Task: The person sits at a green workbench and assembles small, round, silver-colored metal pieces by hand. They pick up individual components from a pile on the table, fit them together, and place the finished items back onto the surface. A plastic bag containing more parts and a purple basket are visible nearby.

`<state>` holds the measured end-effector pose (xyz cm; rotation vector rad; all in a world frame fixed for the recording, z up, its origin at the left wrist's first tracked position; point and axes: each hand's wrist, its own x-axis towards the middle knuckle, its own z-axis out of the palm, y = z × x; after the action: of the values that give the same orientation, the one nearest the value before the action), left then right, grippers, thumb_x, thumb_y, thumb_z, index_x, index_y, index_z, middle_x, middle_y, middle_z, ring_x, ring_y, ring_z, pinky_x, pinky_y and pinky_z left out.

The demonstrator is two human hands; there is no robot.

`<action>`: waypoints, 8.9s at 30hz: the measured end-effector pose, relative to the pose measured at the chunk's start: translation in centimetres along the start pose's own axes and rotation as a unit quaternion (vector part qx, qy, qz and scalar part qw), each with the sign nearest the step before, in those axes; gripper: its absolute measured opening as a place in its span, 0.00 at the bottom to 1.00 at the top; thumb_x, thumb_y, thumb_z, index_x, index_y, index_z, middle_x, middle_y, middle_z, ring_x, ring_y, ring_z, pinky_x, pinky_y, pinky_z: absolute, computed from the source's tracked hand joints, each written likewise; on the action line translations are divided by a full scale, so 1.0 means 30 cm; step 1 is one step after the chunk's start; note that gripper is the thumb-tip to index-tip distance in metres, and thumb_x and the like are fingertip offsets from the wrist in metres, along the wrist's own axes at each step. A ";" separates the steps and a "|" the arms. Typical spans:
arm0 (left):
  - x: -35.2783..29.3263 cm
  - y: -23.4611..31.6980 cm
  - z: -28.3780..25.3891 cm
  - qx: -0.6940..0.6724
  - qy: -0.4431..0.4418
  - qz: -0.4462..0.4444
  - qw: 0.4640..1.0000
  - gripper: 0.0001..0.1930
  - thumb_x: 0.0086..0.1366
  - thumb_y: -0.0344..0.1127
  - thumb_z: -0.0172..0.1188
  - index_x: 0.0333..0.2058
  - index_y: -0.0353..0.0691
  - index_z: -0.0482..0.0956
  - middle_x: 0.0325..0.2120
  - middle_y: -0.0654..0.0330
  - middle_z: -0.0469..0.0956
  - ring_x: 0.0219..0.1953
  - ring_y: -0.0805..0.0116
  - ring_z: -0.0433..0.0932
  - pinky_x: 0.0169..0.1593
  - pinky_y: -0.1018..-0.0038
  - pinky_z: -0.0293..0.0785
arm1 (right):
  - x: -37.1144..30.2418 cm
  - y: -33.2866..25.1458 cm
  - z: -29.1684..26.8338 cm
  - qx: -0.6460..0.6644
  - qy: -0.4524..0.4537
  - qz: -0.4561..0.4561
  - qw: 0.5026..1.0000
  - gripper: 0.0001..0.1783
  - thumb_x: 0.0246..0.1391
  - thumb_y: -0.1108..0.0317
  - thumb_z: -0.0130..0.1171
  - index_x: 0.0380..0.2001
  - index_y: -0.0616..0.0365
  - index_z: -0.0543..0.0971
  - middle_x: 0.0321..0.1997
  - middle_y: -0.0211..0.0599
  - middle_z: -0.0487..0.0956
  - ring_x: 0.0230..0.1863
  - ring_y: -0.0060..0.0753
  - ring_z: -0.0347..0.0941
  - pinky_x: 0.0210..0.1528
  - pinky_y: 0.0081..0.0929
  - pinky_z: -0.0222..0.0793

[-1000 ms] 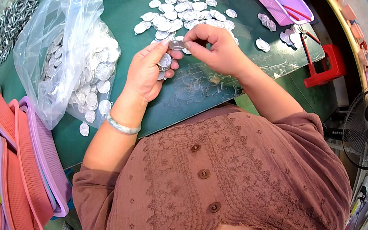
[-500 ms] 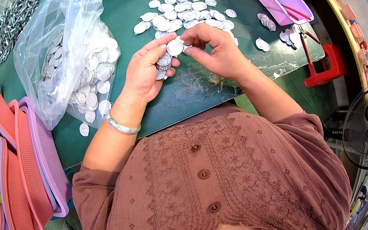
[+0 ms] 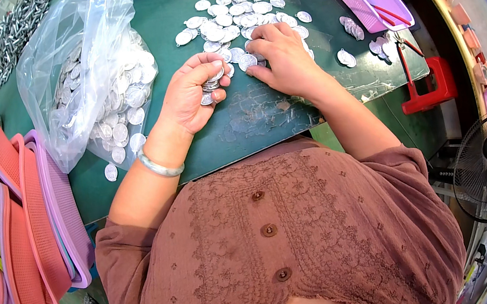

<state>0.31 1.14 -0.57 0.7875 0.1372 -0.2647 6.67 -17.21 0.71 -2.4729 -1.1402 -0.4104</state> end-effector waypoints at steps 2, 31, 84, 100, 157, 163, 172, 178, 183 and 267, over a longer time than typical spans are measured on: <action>-0.006 0.005 0.015 0.009 0.017 0.002 1.000 0.07 0.56 0.25 0.50 0.35 0.36 0.69 0.26 0.59 0.70 0.26 0.75 0.69 0.19 0.86 0.63 | 0.001 0.001 0.002 0.029 -0.004 0.014 0.999 0.12 0.36 0.66 0.61 0.28 0.56 0.76 0.41 0.35 0.70 0.45 0.40 0.62 0.49 0.36 0.55; -0.016 0.000 0.030 0.062 0.001 -0.012 0.998 0.04 0.55 0.29 0.55 0.29 0.39 0.70 0.22 0.61 0.73 0.20 0.79 0.69 0.18 0.88 0.61 | 0.011 -0.040 -0.063 0.525 -0.104 0.217 0.816 0.09 0.47 0.72 0.55 0.32 0.65 0.75 0.28 0.27 0.74 0.31 0.14 0.66 0.34 0.13 0.62; -0.022 -0.004 0.044 0.083 0.018 -0.012 0.996 0.05 0.57 0.30 0.51 0.31 0.36 0.70 0.22 0.61 0.72 0.19 0.78 0.68 0.17 0.87 0.59 | -0.006 -0.025 -0.036 0.602 -0.061 0.264 0.751 0.07 0.48 0.72 0.54 0.31 0.64 0.75 0.27 0.32 0.75 0.27 0.19 0.68 0.31 0.16 0.63; -0.012 -0.002 0.033 0.056 0.003 0.002 0.998 0.10 0.61 0.33 0.45 0.37 0.35 0.71 0.28 0.59 0.74 0.21 0.76 0.69 0.19 0.85 0.61 | -0.003 -0.056 -0.024 0.284 0.122 -0.049 0.950 0.06 0.39 0.77 0.57 0.26 0.58 0.75 0.27 0.35 0.73 0.29 0.36 0.70 0.31 0.25 0.66; 0.026 0.023 0.156 0.453 0.081 0.128 0.879 0.10 0.58 0.31 0.50 0.37 0.35 0.74 0.26 0.65 0.73 0.23 0.81 0.68 0.28 0.85 0.64 | -0.053 0.085 0.017 0.027 0.104 -0.001 0.994 0.09 0.36 0.73 0.57 0.27 0.56 0.76 0.35 0.27 0.73 0.44 0.35 0.63 0.47 0.37 0.54; 0.100 -0.024 0.142 0.391 0.084 0.030 0.916 0.15 0.57 0.30 0.49 0.43 0.31 0.69 0.24 0.62 0.73 0.20 0.81 0.68 0.23 0.87 0.64 | -0.049 0.064 0.006 0.035 0.109 0.061 0.992 0.16 0.34 0.70 0.60 0.33 0.57 0.75 0.41 0.35 0.69 0.46 0.40 0.61 0.48 0.37 0.54; 0.121 -0.067 0.135 0.403 0.069 0.009 0.912 0.15 0.57 0.29 0.48 0.44 0.29 0.68 0.20 0.63 0.72 0.16 0.81 0.66 0.19 0.87 0.60 | -0.053 0.071 0.003 0.057 0.086 0.069 0.992 0.17 0.33 0.68 0.61 0.32 0.58 0.74 0.43 0.36 0.68 0.48 0.40 0.59 0.49 0.38 0.53; 0.102 -0.066 0.138 0.329 0.076 0.032 0.941 0.08 0.59 0.30 0.49 0.36 0.34 0.72 0.20 0.65 0.73 0.18 0.81 0.68 0.21 0.87 0.62 | -0.038 0.070 -0.001 0.132 0.149 0.015 0.980 0.19 0.31 0.70 0.62 0.32 0.57 0.72 0.39 0.35 0.70 0.45 0.40 0.62 0.47 0.34 0.55; 0.097 -0.070 0.117 0.268 0.049 0.075 0.959 0.08 0.59 0.34 0.52 0.34 0.36 0.73 0.23 0.64 0.75 0.22 0.80 0.70 0.23 0.86 0.65 | -0.034 0.059 -0.006 0.202 0.160 0.005 0.966 0.20 0.29 0.73 0.63 0.33 0.57 0.71 0.35 0.34 0.72 0.40 0.39 0.64 0.42 0.30 0.58; 0.085 -0.042 0.103 0.044 -0.013 0.018 0.999 0.17 0.62 0.32 0.41 0.45 0.23 0.64 0.39 0.48 0.72 0.42 0.57 0.73 0.46 0.67 0.71 | -0.052 0.112 0.009 0.216 0.220 0.078 0.948 0.10 0.38 0.80 0.53 0.28 0.59 0.75 0.28 0.33 0.74 0.34 0.33 0.69 0.35 0.24 0.64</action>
<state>2.46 -2.40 0.17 0.8721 0.0873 -0.2476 8.32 -20.11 -0.91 -1.9394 -0.7486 -0.5624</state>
